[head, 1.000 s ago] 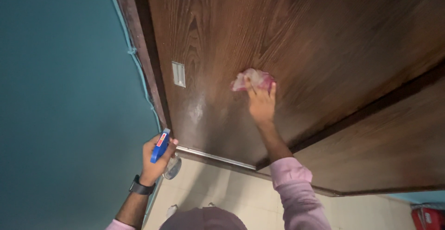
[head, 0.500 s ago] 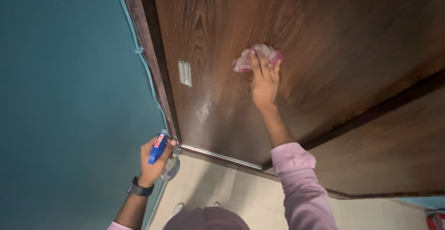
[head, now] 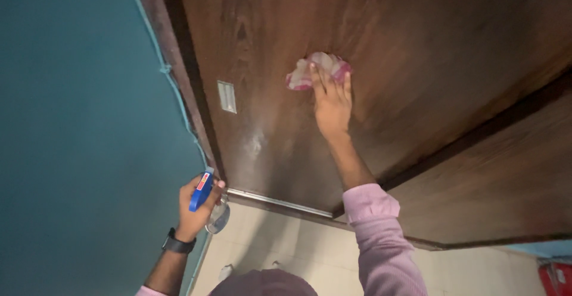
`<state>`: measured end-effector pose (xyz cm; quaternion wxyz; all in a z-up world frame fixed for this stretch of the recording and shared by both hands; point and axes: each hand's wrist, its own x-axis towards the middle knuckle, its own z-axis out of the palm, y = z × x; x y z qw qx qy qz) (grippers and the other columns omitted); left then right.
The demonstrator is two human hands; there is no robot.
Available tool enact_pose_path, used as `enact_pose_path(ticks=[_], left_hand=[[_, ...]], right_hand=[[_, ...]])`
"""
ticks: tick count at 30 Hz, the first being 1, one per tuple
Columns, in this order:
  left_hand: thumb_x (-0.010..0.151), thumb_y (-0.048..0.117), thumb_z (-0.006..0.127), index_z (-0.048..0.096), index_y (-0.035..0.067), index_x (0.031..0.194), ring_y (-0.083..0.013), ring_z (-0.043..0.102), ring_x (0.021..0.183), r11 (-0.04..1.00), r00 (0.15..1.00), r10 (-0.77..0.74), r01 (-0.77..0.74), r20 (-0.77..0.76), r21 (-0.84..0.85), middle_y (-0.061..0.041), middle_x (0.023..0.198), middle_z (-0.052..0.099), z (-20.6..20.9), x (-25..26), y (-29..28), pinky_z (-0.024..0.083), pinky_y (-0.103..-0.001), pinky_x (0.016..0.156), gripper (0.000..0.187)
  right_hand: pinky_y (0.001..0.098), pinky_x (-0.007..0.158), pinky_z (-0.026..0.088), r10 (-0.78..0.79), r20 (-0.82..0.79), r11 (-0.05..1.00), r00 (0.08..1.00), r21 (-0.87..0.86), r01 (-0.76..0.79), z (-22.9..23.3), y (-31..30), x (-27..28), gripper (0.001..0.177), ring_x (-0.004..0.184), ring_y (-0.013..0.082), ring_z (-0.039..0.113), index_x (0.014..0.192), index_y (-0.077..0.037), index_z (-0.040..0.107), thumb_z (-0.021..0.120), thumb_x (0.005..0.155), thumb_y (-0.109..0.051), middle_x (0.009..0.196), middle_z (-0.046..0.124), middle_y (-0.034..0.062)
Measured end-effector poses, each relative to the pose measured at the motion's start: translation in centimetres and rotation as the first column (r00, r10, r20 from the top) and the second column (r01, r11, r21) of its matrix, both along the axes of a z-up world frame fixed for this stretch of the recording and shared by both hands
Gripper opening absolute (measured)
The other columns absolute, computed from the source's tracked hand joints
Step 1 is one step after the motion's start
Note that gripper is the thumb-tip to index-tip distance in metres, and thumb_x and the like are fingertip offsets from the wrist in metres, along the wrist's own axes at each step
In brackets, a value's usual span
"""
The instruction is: The person sprays a cleaning solution from a blue bottle onto a wooden wardrobe door and wipes it with a cloth. They then move to a wooden chair and wipe its seat and backrest. Finally, the person cleans the wooden headboard of a bed using the same spray and cloth method.
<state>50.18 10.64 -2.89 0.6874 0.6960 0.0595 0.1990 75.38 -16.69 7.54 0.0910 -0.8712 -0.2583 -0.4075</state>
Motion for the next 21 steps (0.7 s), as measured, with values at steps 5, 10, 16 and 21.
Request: enact_pose_path(ticks=[5, 10, 16, 21], left_hand=[[0.092, 0.018, 0.075, 0.065, 0.002, 0.084, -0.008, 0.06, 0.057, 0.999, 0.999, -0.04, 0.04, 0.0, -0.002, -0.001, 0.066, 0.063, -0.1, 1.1, -0.8, 0.048, -0.025, 0.054, 0.02], [0.092, 0.018, 0.076, 0.065, 0.002, 0.084, -0.0093, 0.06, 0.057, 0.998, 0.998, -0.055, 0.055, -0.008, 0.014, -0.003, 0.064, 0.062, -0.5, 1.5, -1.4, 0.049, -0.025, 0.054, 0.021], [0.091, 0.019, 0.076, 0.065, 0.002, 0.085, -0.0093, 0.06, 0.056, 0.998, 0.998, -0.064, 0.064, -0.006, -0.022, -0.002, 0.065, 0.063, -0.4, 1.2, -1.4, 0.048, -0.025, 0.053, 0.021], [0.089, 0.018, 0.076, 0.066, 0.002, 0.085, -0.0093, 0.06, 0.055, 1.0, 0.999, -0.027, 0.028, -0.036, 0.005, -0.002, 0.064, 0.063, 0.3, 1.7, -1.4, 0.047, -0.025, 0.052, 0.02]], right_hand=[[0.056, 0.123, 0.028, -0.063, 0.072, 0.993, 0.995, 0.102, 0.055, -1.7, -4.4, -0.4, 0.063, 0.13, 0.032, 0.059, 0.154, -0.015, 0.049, 0.06, 0.093, -0.003, 0.142, 0.061, 0.0126], [0.0585, 0.126, 0.028, -0.077, 0.005, 0.979, 0.997, 0.192, 0.075, -2.6, -4.4, -0.5, 0.069, 0.133, 0.0379, 0.055, 0.156, -0.015, 0.048, 0.058, 0.09, 0.003, 0.144, 0.056, 0.0182], [0.0571, 0.125, 0.026, -0.051, -0.023, 0.988, 0.998, 0.148, 0.054, -1.6, -0.9, 0.0, 0.071, 0.13, 0.0372, 0.055, 0.156, -0.017, 0.047, 0.056, 0.09, 0.005, 0.146, 0.055, 0.0167], [0.0545, 0.126, 0.028, 0.002, -0.018, 1.0, 1.0, 0.03, -0.002, 0.5, 0.4, -0.3, 0.07, 0.126, 0.033, 0.059, 0.154, -0.018, 0.048, 0.055, 0.088, 0.005, 0.141, 0.059, 0.0139]])
